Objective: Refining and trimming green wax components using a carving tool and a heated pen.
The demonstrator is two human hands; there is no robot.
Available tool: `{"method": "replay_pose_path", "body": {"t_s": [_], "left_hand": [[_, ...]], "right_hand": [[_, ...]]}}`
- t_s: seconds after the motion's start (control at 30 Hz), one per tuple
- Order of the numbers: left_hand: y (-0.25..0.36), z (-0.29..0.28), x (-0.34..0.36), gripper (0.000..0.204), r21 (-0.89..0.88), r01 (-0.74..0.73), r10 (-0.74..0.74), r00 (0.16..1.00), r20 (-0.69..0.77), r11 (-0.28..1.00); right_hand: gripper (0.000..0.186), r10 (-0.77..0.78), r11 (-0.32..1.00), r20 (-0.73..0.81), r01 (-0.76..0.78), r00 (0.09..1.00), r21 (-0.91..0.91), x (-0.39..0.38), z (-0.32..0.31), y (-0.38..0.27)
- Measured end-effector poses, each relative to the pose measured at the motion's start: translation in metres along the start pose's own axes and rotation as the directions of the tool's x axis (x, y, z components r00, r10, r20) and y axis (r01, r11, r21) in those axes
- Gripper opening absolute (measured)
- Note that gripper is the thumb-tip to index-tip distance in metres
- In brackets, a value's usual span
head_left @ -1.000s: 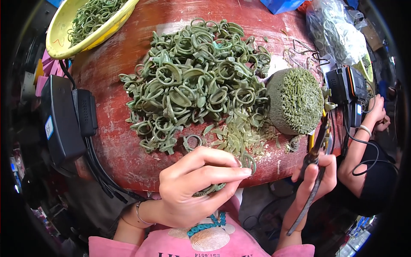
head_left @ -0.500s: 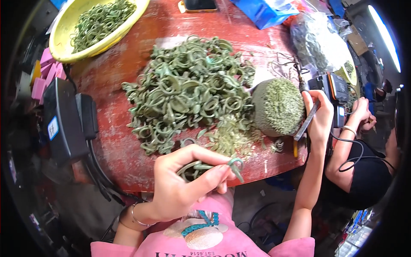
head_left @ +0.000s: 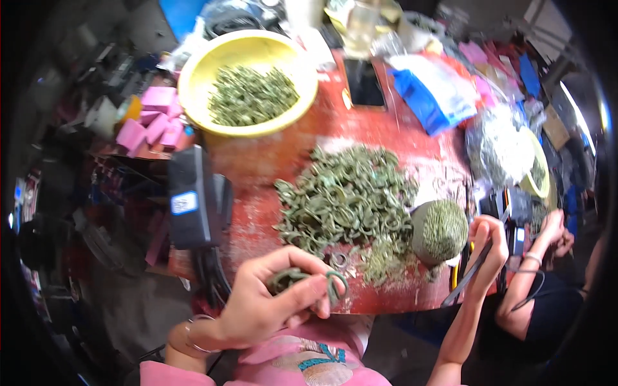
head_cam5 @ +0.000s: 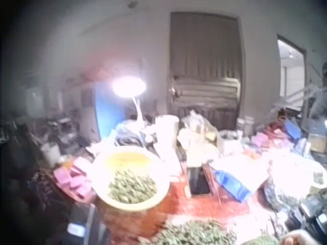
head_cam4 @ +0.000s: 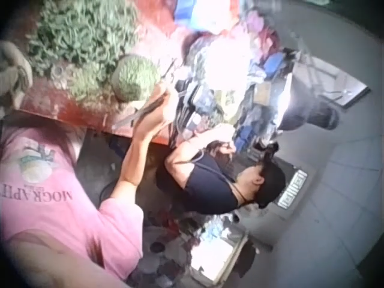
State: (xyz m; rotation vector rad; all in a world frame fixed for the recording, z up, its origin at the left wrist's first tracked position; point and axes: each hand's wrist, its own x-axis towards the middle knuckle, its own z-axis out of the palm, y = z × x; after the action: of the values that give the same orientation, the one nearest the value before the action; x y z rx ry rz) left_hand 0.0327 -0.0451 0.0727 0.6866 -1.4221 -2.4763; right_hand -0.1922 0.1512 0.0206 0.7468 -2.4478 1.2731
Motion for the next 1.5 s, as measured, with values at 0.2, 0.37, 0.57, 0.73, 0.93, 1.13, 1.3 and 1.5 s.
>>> {"method": "replay_pose_path", "body": {"t_s": [0.2,0.37,0.57,0.73,0.93,1.13,1.3,1.5], "left_hand": [[0.094,-0.059,0.072,0.013,0.448,-0.254,0.342,0.931,-0.126,0.857],[0.143,-0.111,0.157,0.023,0.793,0.044,0.302,0.911,-0.281,0.608],[0.162,-0.098,0.222,0.038,0.971,0.131,0.518,0.855,-0.008,-0.2],[0.16,-0.034,0.35,0.063,0.987,-0.071,0.528,0.849,-0.018,0.147],[0.123,-0.002,0.454,0.08,0.796,-0.253,0.706,0.65,-0.281,0.549],[0.131,0.01,0.427,0.069,0.734,-0.544,0.857,0.505,-0.099,0.406],[0.165,0.042,0.321,0.071,0.696,-0.711,0.904,0.224,0.365,-0.105],[0.134,0.068,0.162,0.086,0.576,-0.762,0.706,0.232,0.669,-0.296]], "right_hand": [[0.004,-0.232,0.961,0.249,0.261,0.94,-0.091,0.007,0.012,-0.023],[0.007,-0.271,0.886,0.382,0.384,0.884,-0.261,0.021,0.012,-0.016],[0.025,-0.257,0.828,0.469,0.443,0.845,-0.344,0.024,0.01,-0.004],[0.032,-0.162,0.783,0.55,0.446,0.819,-0.433,0.028,0.014,-0.011],[0.045,-0.035,0.843,0.58,0.336,0.814,-0.42,0.047,0.001,-0.035],[0.027,-0.344,0.907,0.338,0.403,0.876,-0.123,0.09,0.001,-0.044],[0.041,-0.504,0.863,0.001,0.504,0.863,0.006,0.13,-0.009,-0.101],[0.081,-0.372,0.913,0.328,0.406,0.868,-0.042,0.131,-0.038,-0.188]]}}
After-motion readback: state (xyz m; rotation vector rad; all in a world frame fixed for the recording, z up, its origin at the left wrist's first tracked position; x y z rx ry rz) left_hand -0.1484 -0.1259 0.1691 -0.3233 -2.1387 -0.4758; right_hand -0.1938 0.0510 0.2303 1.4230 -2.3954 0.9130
